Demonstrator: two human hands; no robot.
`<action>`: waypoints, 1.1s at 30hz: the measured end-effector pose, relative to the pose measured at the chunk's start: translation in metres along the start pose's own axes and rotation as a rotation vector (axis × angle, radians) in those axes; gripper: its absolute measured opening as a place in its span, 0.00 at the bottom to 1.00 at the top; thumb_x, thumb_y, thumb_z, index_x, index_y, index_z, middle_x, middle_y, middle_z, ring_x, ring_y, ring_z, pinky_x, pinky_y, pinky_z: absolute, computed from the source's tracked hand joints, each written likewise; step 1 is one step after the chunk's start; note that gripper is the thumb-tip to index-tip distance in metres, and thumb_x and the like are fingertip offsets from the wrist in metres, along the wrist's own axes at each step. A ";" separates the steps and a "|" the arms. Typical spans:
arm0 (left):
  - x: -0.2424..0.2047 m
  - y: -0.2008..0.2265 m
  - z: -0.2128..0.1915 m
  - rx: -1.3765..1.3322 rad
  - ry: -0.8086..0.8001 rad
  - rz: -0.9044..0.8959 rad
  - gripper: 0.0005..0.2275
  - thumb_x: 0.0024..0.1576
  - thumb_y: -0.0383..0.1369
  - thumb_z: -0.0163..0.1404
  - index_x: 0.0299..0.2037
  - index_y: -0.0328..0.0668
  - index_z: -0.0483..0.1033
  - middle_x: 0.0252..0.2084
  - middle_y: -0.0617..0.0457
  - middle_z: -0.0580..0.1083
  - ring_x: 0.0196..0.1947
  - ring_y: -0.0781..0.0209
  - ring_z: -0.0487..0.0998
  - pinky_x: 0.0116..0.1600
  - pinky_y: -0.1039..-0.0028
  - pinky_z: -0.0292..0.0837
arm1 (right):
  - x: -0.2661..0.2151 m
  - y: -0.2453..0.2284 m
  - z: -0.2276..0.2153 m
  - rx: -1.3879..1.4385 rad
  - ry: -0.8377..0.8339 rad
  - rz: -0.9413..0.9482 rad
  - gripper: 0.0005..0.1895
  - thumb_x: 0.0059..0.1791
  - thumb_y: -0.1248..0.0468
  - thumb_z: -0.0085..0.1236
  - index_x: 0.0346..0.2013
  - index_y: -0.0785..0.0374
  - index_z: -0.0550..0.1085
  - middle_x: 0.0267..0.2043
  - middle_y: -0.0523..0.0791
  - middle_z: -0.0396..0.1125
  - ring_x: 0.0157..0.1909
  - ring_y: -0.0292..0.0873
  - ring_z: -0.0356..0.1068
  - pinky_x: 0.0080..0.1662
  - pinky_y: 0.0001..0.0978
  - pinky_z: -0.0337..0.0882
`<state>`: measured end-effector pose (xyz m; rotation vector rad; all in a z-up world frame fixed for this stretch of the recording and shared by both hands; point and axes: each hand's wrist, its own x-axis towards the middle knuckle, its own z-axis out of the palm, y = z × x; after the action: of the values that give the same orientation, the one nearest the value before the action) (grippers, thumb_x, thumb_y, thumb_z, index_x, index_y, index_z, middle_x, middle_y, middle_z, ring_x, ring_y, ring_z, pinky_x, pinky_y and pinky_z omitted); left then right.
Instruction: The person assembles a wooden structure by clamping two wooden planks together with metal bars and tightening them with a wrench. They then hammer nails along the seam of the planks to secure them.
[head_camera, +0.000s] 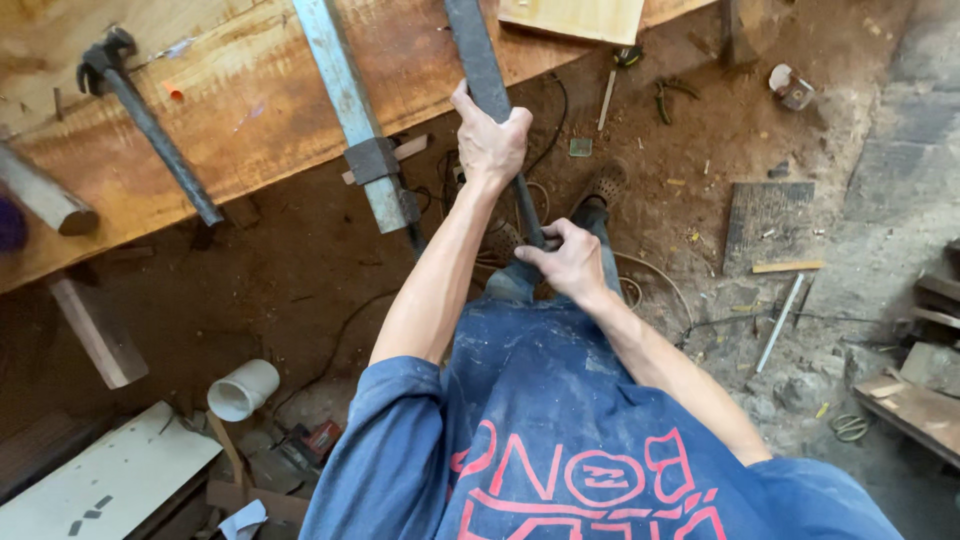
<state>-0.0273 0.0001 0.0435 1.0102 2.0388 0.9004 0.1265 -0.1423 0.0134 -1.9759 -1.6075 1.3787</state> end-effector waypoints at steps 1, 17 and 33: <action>-0.001 0.000 -0.001 0.001 -0.003 -0.005 0.37 0.46 0.41 0.54 0.67 0.45 0.51 0.35 0.40 0.78 0.35 0.42 0.82 0.47 0.57 0.75 | -0.002 -0.004 -0.001 -0.020 -0.023 0.001 0.22 0.43 0.53 0.73 0.41 0.65 0.77 0.33 0.47 0.76 0.33 0.39 0.76 0.39 0.33 0.75; -0.004 -0.001 -0.007 -0.013 -0.063 -0.017 0.38 0.48 0.42 0.52 0.68 0.42 0.49 0.37 0.39 0.78 0.38 0.42 0.82 0.48 0.57 0.74 | 0.035 -0.030 -0.062 -0.083 -0.255 -0.154 0.28 0.44 0.46 0.67 0.49 0.62 0.77 0.36 0.47 0.76 0.36 0.40 0.76 0.40 0.34 0.76; 0.005 -0.042 0.022 -0.216 0.121 -0.005 0.28 0.66 0.52 0.38 0.67 0.36 0.61 0.48 0.44 0.78 0.44 0.55 0.79 0.51 0.66 0.74 | 0.212 -0.052 -0.108 0.298 0.579 -0.367 0.37 0.44 0.57 0.79 0.55 0.62 0.61 0.44 0.52 0.76 0.45 0.52 0.78 0.50 0.46 0.76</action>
<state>-0.0278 -0.0085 -0.0035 0.8499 1.9890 1.1760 0.1661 0.0976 -0.0009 -1.5988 -1.3109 0.7571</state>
